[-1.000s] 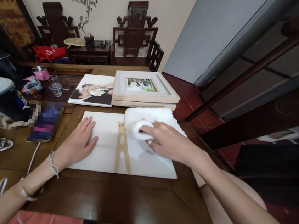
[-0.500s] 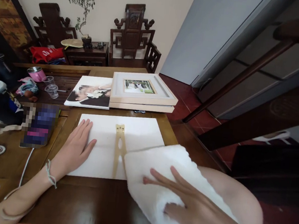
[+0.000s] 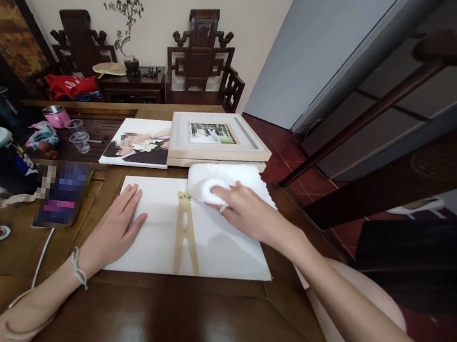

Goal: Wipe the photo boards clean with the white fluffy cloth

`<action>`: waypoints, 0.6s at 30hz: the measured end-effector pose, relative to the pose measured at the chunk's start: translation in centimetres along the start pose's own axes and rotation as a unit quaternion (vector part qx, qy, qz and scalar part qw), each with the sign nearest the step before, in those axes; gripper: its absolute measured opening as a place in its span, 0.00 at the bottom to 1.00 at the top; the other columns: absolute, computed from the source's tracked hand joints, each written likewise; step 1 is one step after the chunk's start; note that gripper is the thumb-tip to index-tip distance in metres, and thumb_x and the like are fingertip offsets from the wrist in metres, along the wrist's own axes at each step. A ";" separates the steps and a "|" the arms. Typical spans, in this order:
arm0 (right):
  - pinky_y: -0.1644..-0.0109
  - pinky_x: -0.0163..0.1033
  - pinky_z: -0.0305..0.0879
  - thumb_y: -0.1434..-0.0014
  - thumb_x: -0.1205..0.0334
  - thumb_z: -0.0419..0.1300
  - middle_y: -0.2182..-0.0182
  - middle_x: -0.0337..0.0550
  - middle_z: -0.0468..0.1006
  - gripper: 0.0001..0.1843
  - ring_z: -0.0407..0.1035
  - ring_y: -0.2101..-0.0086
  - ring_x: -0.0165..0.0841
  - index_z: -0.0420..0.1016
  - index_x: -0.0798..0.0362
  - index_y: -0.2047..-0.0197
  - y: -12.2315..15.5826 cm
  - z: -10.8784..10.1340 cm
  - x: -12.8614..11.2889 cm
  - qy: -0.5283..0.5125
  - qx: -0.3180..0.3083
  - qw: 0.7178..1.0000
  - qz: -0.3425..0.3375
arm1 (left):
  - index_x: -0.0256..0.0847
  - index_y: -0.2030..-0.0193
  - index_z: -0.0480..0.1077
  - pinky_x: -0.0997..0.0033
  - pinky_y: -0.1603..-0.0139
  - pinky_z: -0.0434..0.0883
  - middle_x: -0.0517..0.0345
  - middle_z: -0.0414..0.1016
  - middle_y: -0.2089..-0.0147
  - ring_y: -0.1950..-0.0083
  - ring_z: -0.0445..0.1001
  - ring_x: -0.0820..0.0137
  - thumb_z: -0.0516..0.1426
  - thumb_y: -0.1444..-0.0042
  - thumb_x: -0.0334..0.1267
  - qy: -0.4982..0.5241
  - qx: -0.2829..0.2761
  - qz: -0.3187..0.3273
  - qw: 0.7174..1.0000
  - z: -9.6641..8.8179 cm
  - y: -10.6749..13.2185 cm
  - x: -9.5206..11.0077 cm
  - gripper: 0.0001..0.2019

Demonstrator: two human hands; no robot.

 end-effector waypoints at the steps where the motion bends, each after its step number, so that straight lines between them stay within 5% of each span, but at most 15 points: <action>1: 0.49 0.54 0.65 0.47 0.78 0.47 0.61 0.53 0.77 0.16 0.70 0.51 0.47 0.69 0.54 0.61 0.8 0.6 -0.4 0.007 0.015 1.000 -0.012 | 0.32 0.32 0.52 0.50 0.29 0.49 0.42 0.47 0.27 0.26 0.43 0.58 0.43 0.33 0.47 0.003 0.005 0.001 1.000 0.0 0.0 0.0 0.28; 3: 0.42 0.65 0.57 0.48 0.79 0.48 0.47 0.60 0.73 0.17 0.60 0.40 0.52 0.71 0.55 0.60 3.3 1.8 -1.6 0.015 0.048 0.998 -0.042 | 0.33 0.32 0.53 0.50 0.29 0.49 0.42 0.48 0.28 0.27 0.44 0.58 0.43 0.32 0.45 0.007 0.015 0.002 1.000 0.1 -0.1 0.1 0.26; 6: 0.38 0.71 0.48 0.55 0.80 0.48 0.41 0.55 0.69 0.19 0.52 0.36 0.51 0.73 0.53 0.65 8.0 2.9 -3.8 0.001 0.083 0.994 -0.075 | 0.35 0.32 0.54 0.48 0.30 0.50 0.43 0.49 0.28 0.27 0.45 0.58 0.43 0.33 0.44 0.008 0.025 0.003 1.000 0.1 -0.2 0.2 0.25; 11: 0.36 0.61 0.55 0.58 0.77 0.51 0.40 0.42 0.69 0.17 0.60 0.40 0.48 0.73 0.48 0.70 13.5 2.1 -5.7 -0.030 0.032 0.993 -0.106 | 0.34 0.33 0.55 0.49 0.30 0.51 0.43 0.50 0.28 0.27 0.45 0.58 0.44 0.33 0.44 0.008 0.034 0.005 0.999 0.1 -0.2 0.4 0.26; 15: 0.55 0.50 0.73 0.54 0.76 0.49 0.57 0.45 0.80 0.22 0.73 0.53 0.46 0.73 0.45 0.60 11.4 0.1 -3.8 -0.034 0.013 0.998 -0.051 | 0.34 0.33 0.55 0.49 0.30 0.51 0.43 0.50 0.28 0.27 0.46 0.57 0.45 0.34 0.44 0.011 0.040 0.012 0.999 0.0 -0.1 0.4 0.25; 18: 0.67 0.45 0.72 0.48 0.74 0.48 0.72 0.44 0.76 0.17 0.75 0.64 0.45 0.72 0.49 0.60 6.6 -0.6 -1.5 -0.020 -0.041 0.999 0.012 | 0.33 0.33 0.55 0.50 0.30 0.51 0.42 0.51 0.28 0.27 0.46 0.57 0.45 0.34 0.44 0.019 0.037 0.020 0.999 0.0 -0.3 0.2 0.26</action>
Point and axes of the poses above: each hand's wrist, its own y-axis away from the middle knuckle, its own z-axis out of the palm, x = y × z, the point moved 4 cm from there along -y, towards the middle knuckle
